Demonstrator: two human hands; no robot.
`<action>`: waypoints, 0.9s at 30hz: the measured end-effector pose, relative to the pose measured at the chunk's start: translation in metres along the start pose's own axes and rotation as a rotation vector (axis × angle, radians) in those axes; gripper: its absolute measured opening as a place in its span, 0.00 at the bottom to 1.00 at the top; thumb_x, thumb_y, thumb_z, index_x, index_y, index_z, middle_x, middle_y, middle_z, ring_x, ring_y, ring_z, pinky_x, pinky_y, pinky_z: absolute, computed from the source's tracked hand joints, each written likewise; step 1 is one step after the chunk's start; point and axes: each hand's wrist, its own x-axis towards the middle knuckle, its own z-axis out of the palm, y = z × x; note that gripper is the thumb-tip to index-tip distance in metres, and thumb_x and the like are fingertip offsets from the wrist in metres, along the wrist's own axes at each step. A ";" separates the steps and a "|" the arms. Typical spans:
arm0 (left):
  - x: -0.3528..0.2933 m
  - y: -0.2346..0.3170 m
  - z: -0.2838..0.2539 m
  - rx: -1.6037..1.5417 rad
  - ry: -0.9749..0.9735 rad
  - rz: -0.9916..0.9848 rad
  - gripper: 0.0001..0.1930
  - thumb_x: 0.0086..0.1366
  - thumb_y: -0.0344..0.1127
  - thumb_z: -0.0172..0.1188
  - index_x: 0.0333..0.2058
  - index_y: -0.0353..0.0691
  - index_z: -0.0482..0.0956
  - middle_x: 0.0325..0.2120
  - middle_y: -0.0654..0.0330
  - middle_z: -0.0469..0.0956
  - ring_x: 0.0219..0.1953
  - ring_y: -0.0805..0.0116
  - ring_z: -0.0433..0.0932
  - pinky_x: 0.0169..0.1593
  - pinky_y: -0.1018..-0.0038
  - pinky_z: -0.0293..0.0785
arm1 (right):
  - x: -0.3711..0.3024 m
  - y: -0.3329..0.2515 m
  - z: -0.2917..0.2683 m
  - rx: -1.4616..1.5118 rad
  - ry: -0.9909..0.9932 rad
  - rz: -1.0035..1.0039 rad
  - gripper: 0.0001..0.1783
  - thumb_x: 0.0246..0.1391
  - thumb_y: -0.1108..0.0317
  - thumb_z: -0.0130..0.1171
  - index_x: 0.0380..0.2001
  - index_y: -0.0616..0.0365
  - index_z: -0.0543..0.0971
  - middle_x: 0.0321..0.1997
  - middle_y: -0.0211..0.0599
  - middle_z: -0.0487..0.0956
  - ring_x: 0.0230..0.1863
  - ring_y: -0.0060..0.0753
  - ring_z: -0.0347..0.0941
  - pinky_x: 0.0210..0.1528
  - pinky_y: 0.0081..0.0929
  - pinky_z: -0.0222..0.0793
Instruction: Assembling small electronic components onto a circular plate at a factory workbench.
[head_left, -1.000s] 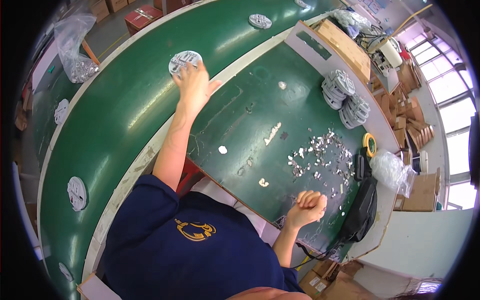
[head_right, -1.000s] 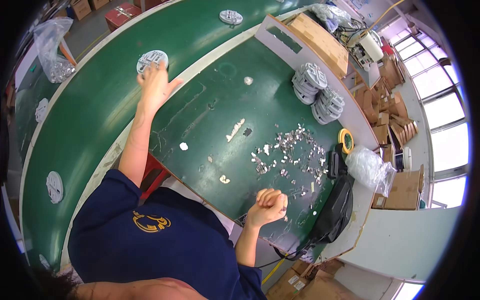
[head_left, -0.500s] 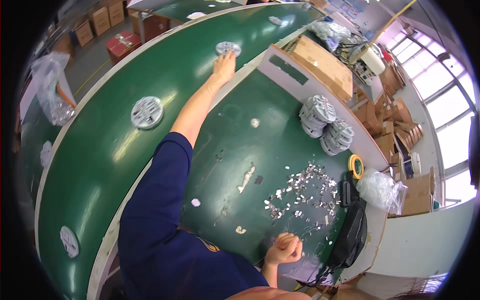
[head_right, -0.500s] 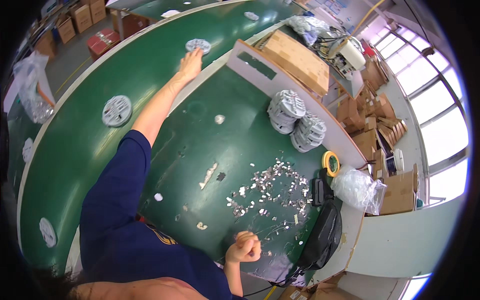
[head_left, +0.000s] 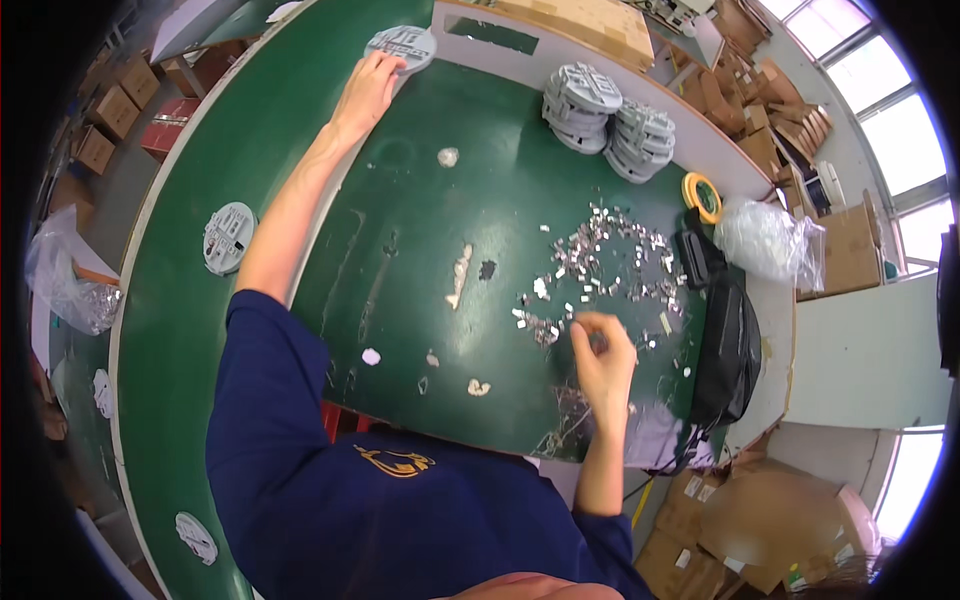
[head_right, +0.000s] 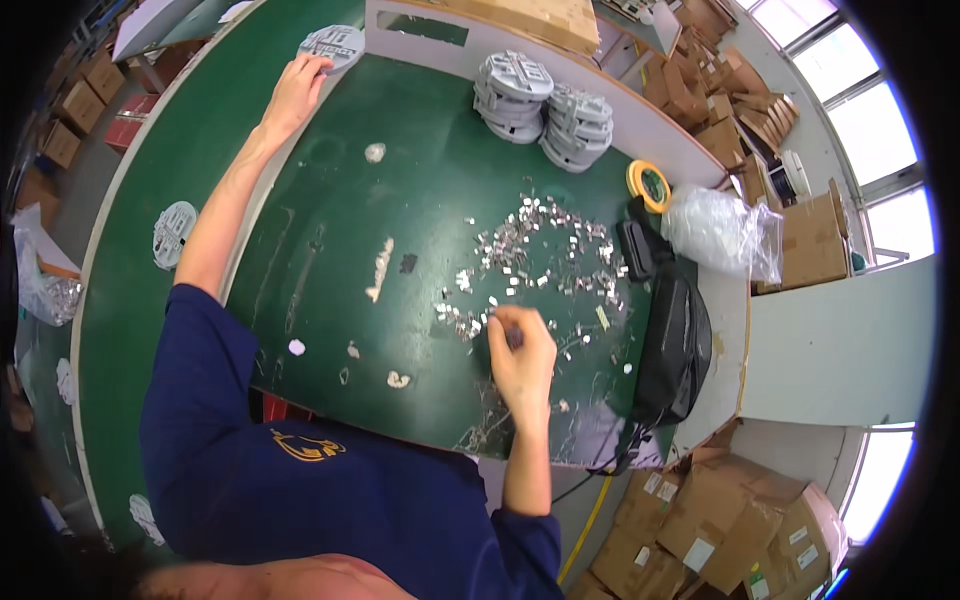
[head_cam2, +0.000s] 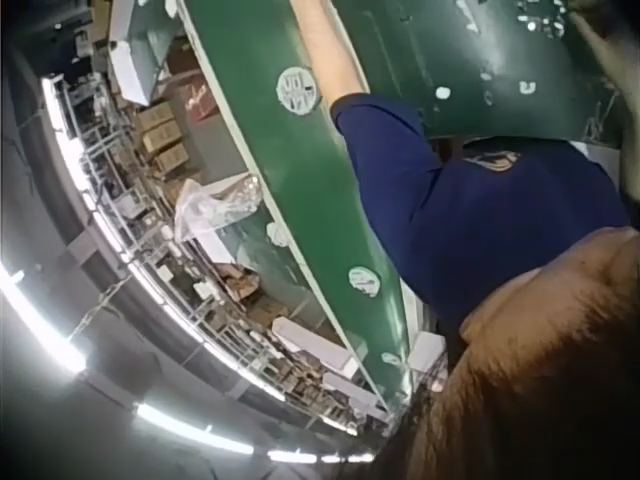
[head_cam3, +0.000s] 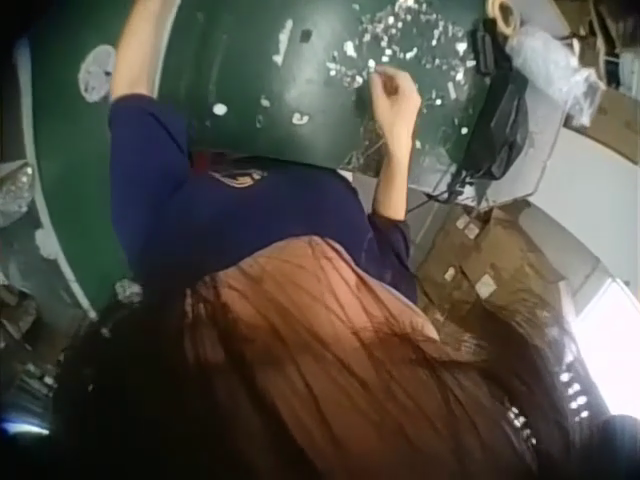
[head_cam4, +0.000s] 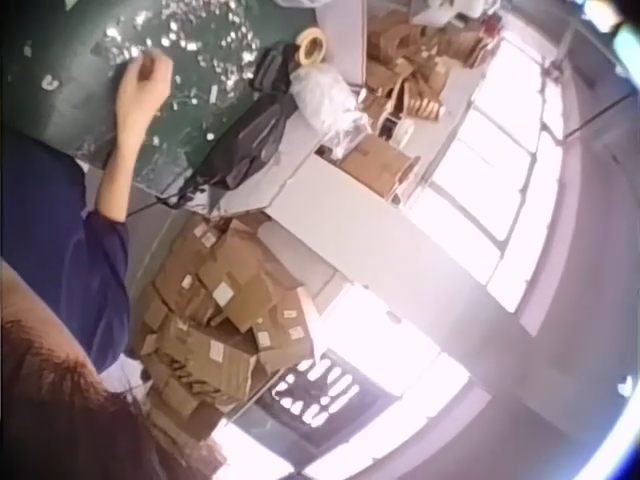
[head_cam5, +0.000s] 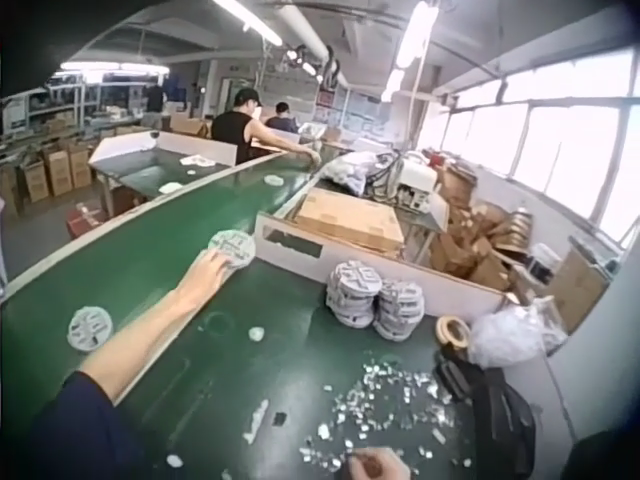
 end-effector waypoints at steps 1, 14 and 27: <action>-0.010 0.026 -0.017 -0.068 0.031 0.071 0.09 0.63 0.25 0.57 0.42 0.37 0.78 0.39 0.54 0.76 0.43 0.53 0.76 0.48 0.64 0.73 | 0.005 -0.002 -0.005 -0.006 -0.004 0.006 0.03 0.55 0.77 0.59 0.32 0.65 0.79 0.27 0.37 0.77 0.25 0.28 0.71 0.30 0.23 0.67; -0.099 0.215 -0.164 -0.431 -0.248 0.209 0.11 0.56 0.19 0.62 0.38 0.36 0.78 0.38 0.55 0.77 0.42 0.55 0.76 0.47 0.67 0.74 | 0.029 0.022 -0.006 -0.308 -0.228 -0.111 0.09 0.53 0.73 0.61 0.38 0.63 0.81 0.36 0.44 0.80 0.33 0.41 0.78 0.37 0.34 0.72; -0.226 0.272 -0.144 -0.754 -0.506 0.039 0.16 0.52 0.26 0.66 0.42 0.34 0.78 0.47 0.56 0.75 0.49 0.56 0.72 0.51 0.66 0.72 | -0.050 -0.008 -0.028 0.376 -0.374 0.112 0.08 0.56 0.80 0.60 0.39 0.63 0.83 0.34 0.31 0.82 0.19 0.08 0.67 0.17 0.10 0.55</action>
